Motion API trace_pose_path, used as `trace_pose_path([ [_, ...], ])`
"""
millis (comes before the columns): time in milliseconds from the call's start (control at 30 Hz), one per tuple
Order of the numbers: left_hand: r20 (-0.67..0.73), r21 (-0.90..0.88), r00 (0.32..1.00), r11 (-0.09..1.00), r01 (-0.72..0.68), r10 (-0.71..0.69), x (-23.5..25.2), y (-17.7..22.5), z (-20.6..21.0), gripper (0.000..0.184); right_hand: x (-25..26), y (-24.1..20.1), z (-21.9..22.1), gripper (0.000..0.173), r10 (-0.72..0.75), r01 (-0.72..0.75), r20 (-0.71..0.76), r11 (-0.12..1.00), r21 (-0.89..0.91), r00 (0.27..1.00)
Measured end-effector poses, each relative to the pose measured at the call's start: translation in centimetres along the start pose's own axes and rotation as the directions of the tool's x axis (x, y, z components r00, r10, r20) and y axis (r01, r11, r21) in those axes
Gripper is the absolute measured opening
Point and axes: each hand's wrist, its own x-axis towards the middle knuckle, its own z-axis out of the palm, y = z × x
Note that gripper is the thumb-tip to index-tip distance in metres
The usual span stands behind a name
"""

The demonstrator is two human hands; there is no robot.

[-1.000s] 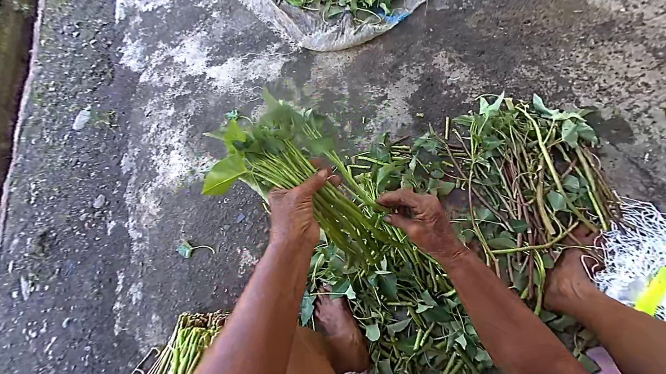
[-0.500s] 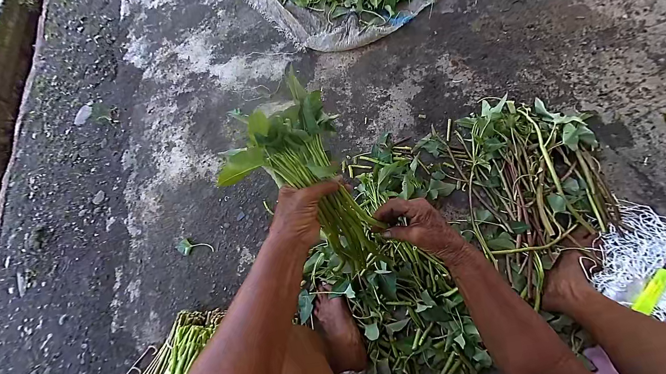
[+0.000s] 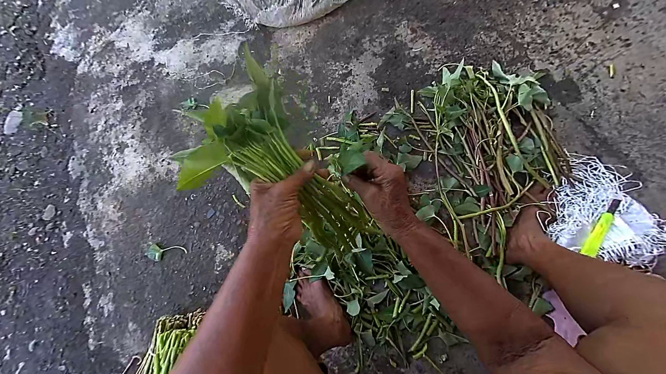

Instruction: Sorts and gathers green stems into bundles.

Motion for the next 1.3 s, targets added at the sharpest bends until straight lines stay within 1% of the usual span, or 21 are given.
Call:
trace_pose_path([
  [67, -0.032, -0.022, 0.995, 0.995, -0.092, 0.092, 0.2, 0.9, -0.2, 0.019, 0.3, 1.3, -1.1, 0.01, 0.204, -0.175, 0.146, 0.966, -0.191, 0.968],
  [100, -0.036, -0.024, 0.989, 0.989, -0.143, 0.142, 0.3, 1.5, -0.5, 0.018, 0.6, 2.3, -1.9, 0.011, 0.331, -0.249, 0.253, 0.919, -0.307, 0.909],
  [133, -0.034, -0.013, 0.982, 0.983, -0.184, 0.184, 0.3, 2.1, -0.8, 0.017, 0.9, 3.6, -2.6, 0.012, 0.457, -0.28, 0.372, 0.853, -0.44, 0.808],
  [167, -0.026, 0.0, 0.976, 0.976, -0.217, 0.216, 0.4, 2.5, -1.2, 0.017, 1.1, 4.9, -3.0, 0.016, 0.577, -0.258, 0.476, 0.774, -0.578, 0.664],
  [200, -0.012, 0.004, 0.971, 0.971, -0.24, 0.24, 0.5, 2.8, -1.7, 0.017, 1.2, 6.1, -3.2, 0.023, 0.683, -0.213, 0.526, 0.691, -0.691, 0.507],
  [233, 0.001, 0.008, 0.966, 0.966, -0.257, 0.257, 0.6, 3.0, -2.1, 0.017, 1.1, 7.3, -3.3, 0.03, 0.755, -0.172, 0.523, 0.62, -0.765, 0.396],
  [267, 0.015, 0.011, 0.964, 0.964, -0.266, 0.266, 0.7, 3.1, -2.5, 0.016, 0.7, 8.5, -3.4, 0.033, 0.791, -0.167, 0.49, 0.574, -0.802, 0.366],
  [367, 0.024, 0.064, 0.969, 0.967, -0.246, 0.245, 0.6, 3.2, -2.6, 0.02, -1.3, 12.3, -3.9, 0.03, 0.816, -0.289, 0.323, 0.495, -0.82, 0.48],
  [400, 0.04, 0.082, 0.972, 0.968, -0.236, 0.233, 0.6, 3.1, -2.7, 0.023, -2.0, 13.3, -3.9, 0.031, 0.818, -0.312, 0.288, 0.478, -0.821, 0.497],
  [467, 0.087, 0.094, 0.973, 0.971, -0.222, 0.214, 0.7, 2.7, -2.9, 0.03, -3.4, 14.8, -3.8, 0.037, 0.83, -0.357, 0.243, 0.456, -0.815, 0.503],
  [567, 0.109, 0.106, 0.979, 0.978, -0.181, 0.169, 0.9, 2.4, -2.8, 0.033, -4.6, 15.2, -3.4, 0.052, 0.853, -0.403, 0.177, 0.402, -0.822, 0.49],
  [633, 0.1, 0.12, 0.987, 0.983, -0.141, 0.129, 1.0, 2.2, -2.8, 0.031, -4.8, 15.4, -3.7, 0.048, 0.849, -0.463, 0.188, 0.44, -0.77, 0.495],
  [700, 0.09, 0.127, 0.991, 0.985, -0.113, 0.103, 1.1, 1.9, -2.9, 0.029, -4.2, 15.8, -4.5, 0.038, 0.806, -0.578, 0.216, 0.556, -0.598, 0.551],
  [767, 0.086, 0.113, 0.993, 0.99, -0.087, 0.078, 1.1, 1.9, -2.8, 0.026, -3.3, 15.8, -5.3, 0.031, 0.727, -0.656, 0.233, 0.684, -0.319, 0.646],
  [833, 0.099, 0.088, 0.993, 0.994, -0.069, 0.06, 1.0, 1.8, -2.6, 0.026, -2.1, 14.9, -5.9, 0.032, 0.658, -0.667, 0.248, 0.743, -0.059, 0.711],
  [900, 0.107, 0.064, 0.994, 0.997, -0.044, 0.037, 1.0, 1.8, -2.3, 0.026, -1.0, 14.2, -6.3, 0.029, 0.618, -0.651, 0.25, 0.756, 0.071, 0.745],
  [1033, 0.098, 0.077, 0.995, 0.997, -0.008, 0.001, 0.7, 1.6, -1.7, 0.026, -0.8, 13.6, -6.2, 0.022, 0.685, -0.7, 0.18, 0.713, 0.034, 0.706],
  [1133, 0.102, 0.091, 0.995, 0.996, 0.005, -0.015, 0.7, 1.5, -1.8, 0.025, -0.8, 12.2, -6.5, 0.025, 0.687, -0.729, 0.254, 0.669, 0.144, 0.681],
  [1233, 0.113, 0.085, 0.993, 0.996, 0.015, -0.025, 0.6, 1.5, -1.7, 0.025, -0.2, 11.7, -7.1, 0.031, 0.668, -0.69, 0.327, 0.721, -0.06, 0.669],
  [1267, 0.115, 0.084, 0.993, 0.996, 0.019, -0.029, 0.6, 1.5, -1.6, 0.026, 0.1, 11.6, -7.3, 0.031, 0.653, -0.671, 0.336, 0.737, -0.079, 0.678],
  [1300, 0.109, 0.084, 0.993, 0.996, 0.028, -0.037, 0.5, 1.6, -1.4, 0.027, 0.3, 11.5, -7.5, 0.03, 0.629, -0.659, 0.34, 0.751, -0.035, 0.699],
])
